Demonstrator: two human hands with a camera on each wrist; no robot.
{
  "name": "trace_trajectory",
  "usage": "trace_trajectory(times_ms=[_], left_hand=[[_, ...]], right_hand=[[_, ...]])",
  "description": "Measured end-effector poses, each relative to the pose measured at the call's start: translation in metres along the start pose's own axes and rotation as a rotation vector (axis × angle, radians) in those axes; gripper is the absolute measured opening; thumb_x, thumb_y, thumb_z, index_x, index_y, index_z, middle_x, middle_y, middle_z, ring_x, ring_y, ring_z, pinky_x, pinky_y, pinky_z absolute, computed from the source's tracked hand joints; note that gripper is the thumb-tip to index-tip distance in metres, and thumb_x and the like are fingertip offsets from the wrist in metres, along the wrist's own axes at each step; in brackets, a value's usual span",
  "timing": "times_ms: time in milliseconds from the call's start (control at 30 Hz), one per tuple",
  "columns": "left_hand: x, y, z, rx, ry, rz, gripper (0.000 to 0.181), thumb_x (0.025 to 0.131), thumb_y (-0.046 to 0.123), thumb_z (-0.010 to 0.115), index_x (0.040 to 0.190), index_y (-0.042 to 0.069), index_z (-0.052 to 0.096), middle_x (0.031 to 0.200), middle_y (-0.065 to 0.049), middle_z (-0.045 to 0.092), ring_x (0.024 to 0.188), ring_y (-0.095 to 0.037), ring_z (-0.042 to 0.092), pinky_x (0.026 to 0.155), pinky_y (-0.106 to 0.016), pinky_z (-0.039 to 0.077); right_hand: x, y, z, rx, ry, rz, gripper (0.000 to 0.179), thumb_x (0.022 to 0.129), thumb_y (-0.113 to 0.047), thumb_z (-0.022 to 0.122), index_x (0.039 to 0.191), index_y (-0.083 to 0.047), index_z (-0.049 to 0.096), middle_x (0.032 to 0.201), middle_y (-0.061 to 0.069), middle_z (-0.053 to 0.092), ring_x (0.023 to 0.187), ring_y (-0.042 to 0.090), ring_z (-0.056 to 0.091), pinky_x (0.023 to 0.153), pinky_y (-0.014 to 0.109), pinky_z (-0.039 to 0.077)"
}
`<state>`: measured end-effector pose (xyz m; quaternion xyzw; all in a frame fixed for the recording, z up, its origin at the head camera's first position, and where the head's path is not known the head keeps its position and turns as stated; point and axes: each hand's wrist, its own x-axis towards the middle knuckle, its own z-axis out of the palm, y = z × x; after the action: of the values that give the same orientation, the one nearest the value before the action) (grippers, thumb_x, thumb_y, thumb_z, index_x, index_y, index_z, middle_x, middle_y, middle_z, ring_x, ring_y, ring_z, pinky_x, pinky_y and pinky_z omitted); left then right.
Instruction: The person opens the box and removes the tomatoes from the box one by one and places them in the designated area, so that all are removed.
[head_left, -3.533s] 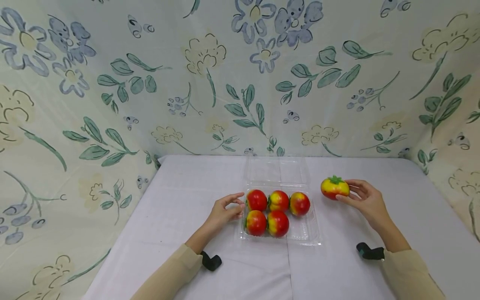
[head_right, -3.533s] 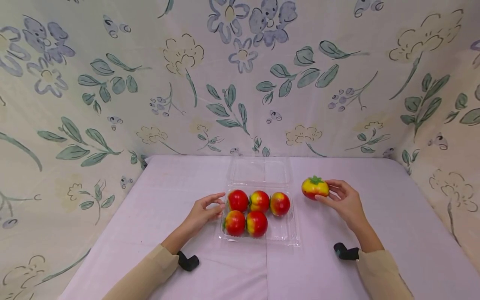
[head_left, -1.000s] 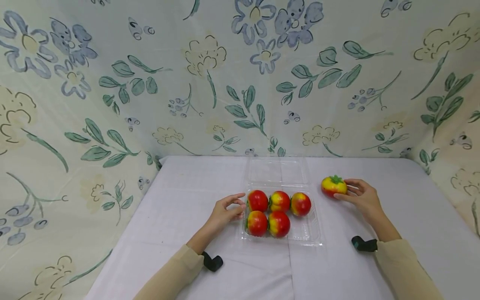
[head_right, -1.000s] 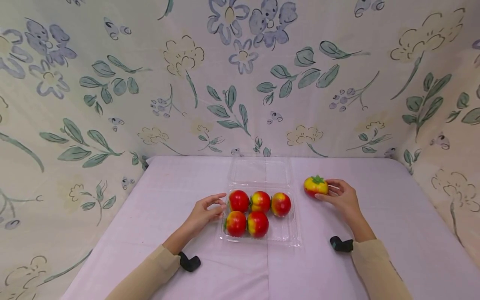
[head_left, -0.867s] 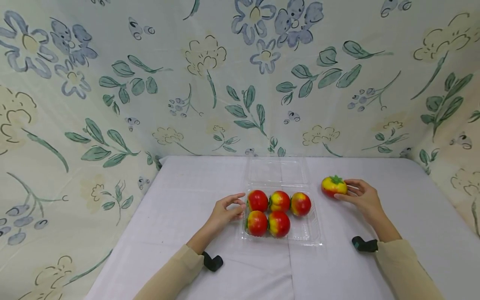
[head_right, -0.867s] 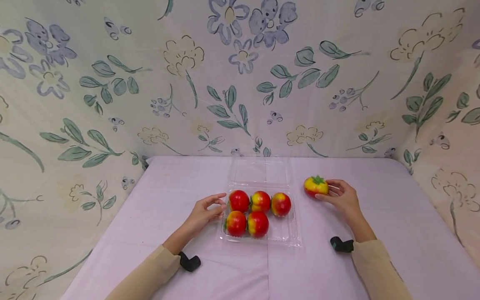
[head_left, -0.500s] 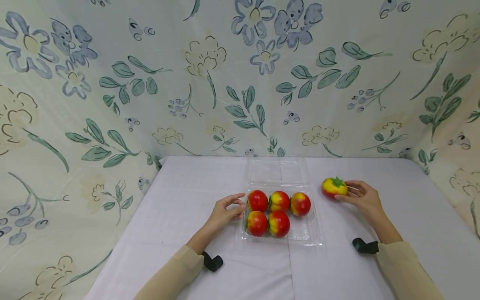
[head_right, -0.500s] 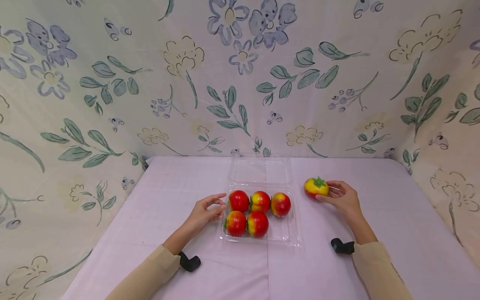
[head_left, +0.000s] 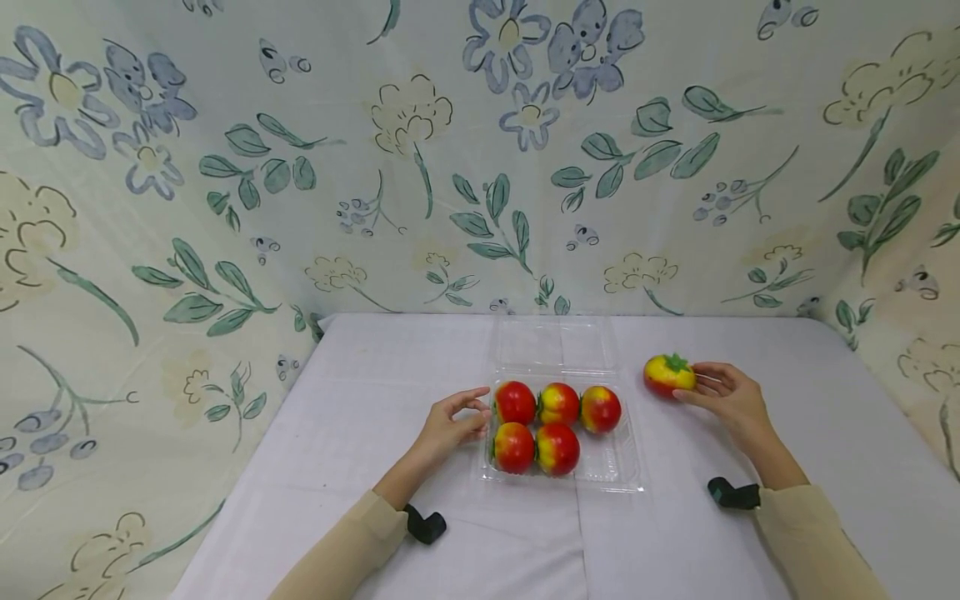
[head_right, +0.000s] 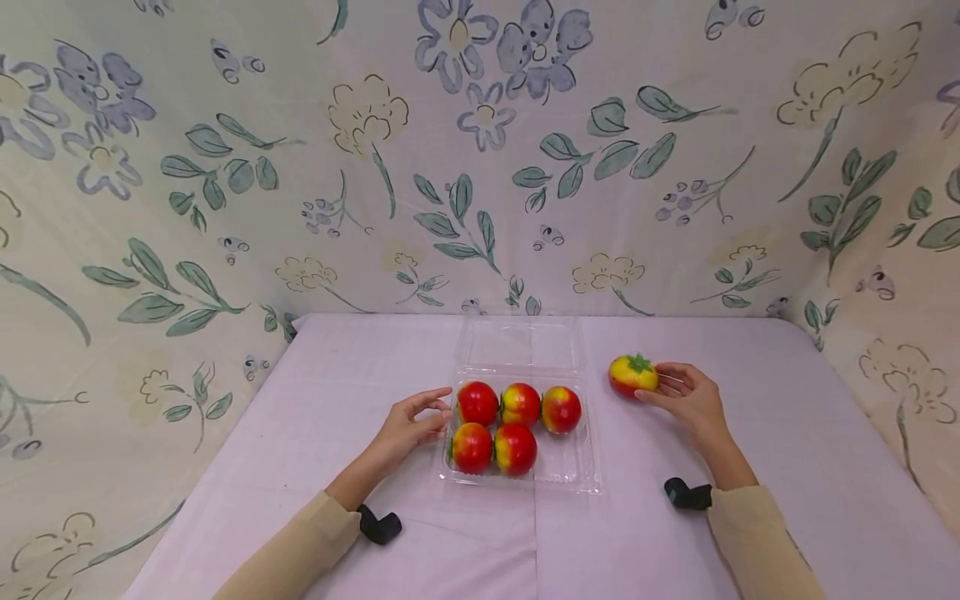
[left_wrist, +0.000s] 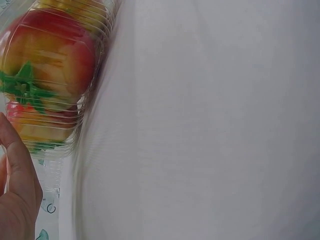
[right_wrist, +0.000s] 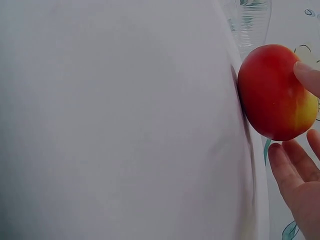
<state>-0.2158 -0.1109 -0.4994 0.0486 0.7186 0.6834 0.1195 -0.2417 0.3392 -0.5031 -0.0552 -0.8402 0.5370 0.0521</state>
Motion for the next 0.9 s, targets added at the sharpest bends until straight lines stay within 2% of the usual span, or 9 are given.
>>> trace_trajectory(times_ms=[167, 300, 467, 600, 900], left_hand=[[0.001, -0.003, -0.001, 0.001, -0.003, -0.008, 0.047, 0.094, 0.013, 0.071, 0.138, 0.006, 0.058, 0.108, -0.011, 0.061, 0.072, -0.013, 0.066, 0.075, -0.027, 0.059], [0.001, -0.003, -0.001, 0.010, 0.002, -0.005, 0.045, 0.093, 0.013, 0.071, 0.137, 0.008, 0.060, 0.106, -0.010, 0.061, 0.071, -0.013, 0.066, 0.074, -0.026, 0.059], [0.002, -0.004, -0.001, 0.013, 0.009, -0.003, 0.044, 0.093, 0.012, 0.071, 0.136, 0.009, 0.061, 0.106, -0.009, 0.062, 0.071, -0.014, 0.066, 0.074, -0.027, 0.059], [0.002, -0.004, -0.001, 0.009, 0.009, 0.008, 0.045, 0.093, 0.010, 0.071, 0.137, 0.006, 0.060, 0.106, -0.011, 0.062, 0.070, -0.013, 0.065, 0.073, -0.027, 0.060], [0.002, -0.002, -0.002, 0.016, -0.010, -0.001, 0.047, 0.094, 0.005, 0.068, 0.140, 0.001, 0.055, 0.109, -0.015, 0.062, 0.071, -0.014, 0.065, 0.074, -0.028, 0.060]], right_hand=[[-0.002, 0.000, -0.002, -0.012, 0.011, -0.006, 0.073, 0.085, -0.029, 0.081, 0.138, 0.005, 0.045, 0.140, 0.028, 0.047, 0.127, 0.045, 0.048, 0.082, 0.009, 0.049], [-0.003, -0.001, -0.004, -0.024, 0.033, -0.006, 0.071, 0.085, -0.027, 0.081, 0.137, 0.005, 0.046, 0.138, 0.028, 0.049, 0.123, 0.038, 0.053, 0.081, 0.009, 0.049], [-0.004, -0.001, -0.009, -0.025, 0.052, -0.015, 0.072, 0.083, -0.027, 0.083, 0.137, 0.005, 0.047, 0.136, 0.025, 0.052, 0.111, 0.015, 0.059, 0.080, 0.007, 0.049], [-0.006, -0.001, -0.014, -0.022, 0.053, -0.038, 0.072, 0.083, -0.029, 0.083, 0.137, 0.004, 0.048, 0.132, 0.018, 0.055, 0.104, -0.001, 0.055, 0.081, 0.007, 0.048], [-0.015, -0.019, -0.019, -0.050, 0.082, -0.060, 0.069, 0.085, -0.029, 0.081, 0.138, 0.002, 0.049, 0.133, 0.020, 0.055, 0.102, -0.004, 0.055, 0.081, 0.006, 0.048]])
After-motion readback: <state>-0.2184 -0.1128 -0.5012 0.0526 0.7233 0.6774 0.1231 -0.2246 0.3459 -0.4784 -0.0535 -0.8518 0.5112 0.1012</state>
